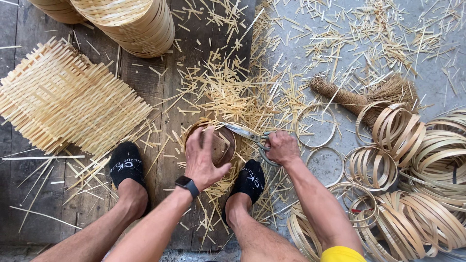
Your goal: The person weaves bamboo strips into circular basket bases using a wooden mold and shears. They repeatedly place a woven mat over the mold, trim the edges, and stack the finished pieces.
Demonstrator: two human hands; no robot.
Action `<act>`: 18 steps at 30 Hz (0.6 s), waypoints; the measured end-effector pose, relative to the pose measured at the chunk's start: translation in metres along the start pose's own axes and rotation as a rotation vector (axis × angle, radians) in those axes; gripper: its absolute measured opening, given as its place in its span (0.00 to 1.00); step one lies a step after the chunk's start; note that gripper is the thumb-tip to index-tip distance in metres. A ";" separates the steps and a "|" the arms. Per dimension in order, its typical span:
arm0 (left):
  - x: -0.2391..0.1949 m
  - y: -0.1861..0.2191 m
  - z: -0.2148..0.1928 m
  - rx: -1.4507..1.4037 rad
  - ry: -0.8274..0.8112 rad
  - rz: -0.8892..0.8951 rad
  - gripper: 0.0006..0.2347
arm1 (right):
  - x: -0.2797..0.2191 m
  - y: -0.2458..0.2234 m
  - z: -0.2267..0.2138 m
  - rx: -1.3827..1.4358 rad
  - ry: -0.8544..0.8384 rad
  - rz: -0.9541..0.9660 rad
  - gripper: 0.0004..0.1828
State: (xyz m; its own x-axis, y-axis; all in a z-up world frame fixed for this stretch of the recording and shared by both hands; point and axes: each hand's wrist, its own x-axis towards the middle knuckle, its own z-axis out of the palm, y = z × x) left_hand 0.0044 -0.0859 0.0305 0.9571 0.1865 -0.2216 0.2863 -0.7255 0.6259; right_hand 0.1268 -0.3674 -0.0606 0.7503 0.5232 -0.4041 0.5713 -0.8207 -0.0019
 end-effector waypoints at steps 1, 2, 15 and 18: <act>-0.002 0.001 0.004 -0.137 0.108 -0.104 0.54 | 0.000 -0.001 -0.003 0.025 0.044 -0.008 0.15; -0.002 -0.001 0.008 -0.125 0.127 -0.087 0.52 | 0.000 -0.003 -0.006 0.050 0.088 -0.017 0.21; 0.004 -0.014 0.005 -0.112 -0.022 -0.018 0.47 | 0.002 -0.015 0.008 0.086 0.045 0.018 0.09; 0.006 -0.013 0.001 -0.094 -0.115 0.033 0.46 | 0.005 -0.027 0.002 0.012 0.158 -0.021 0.27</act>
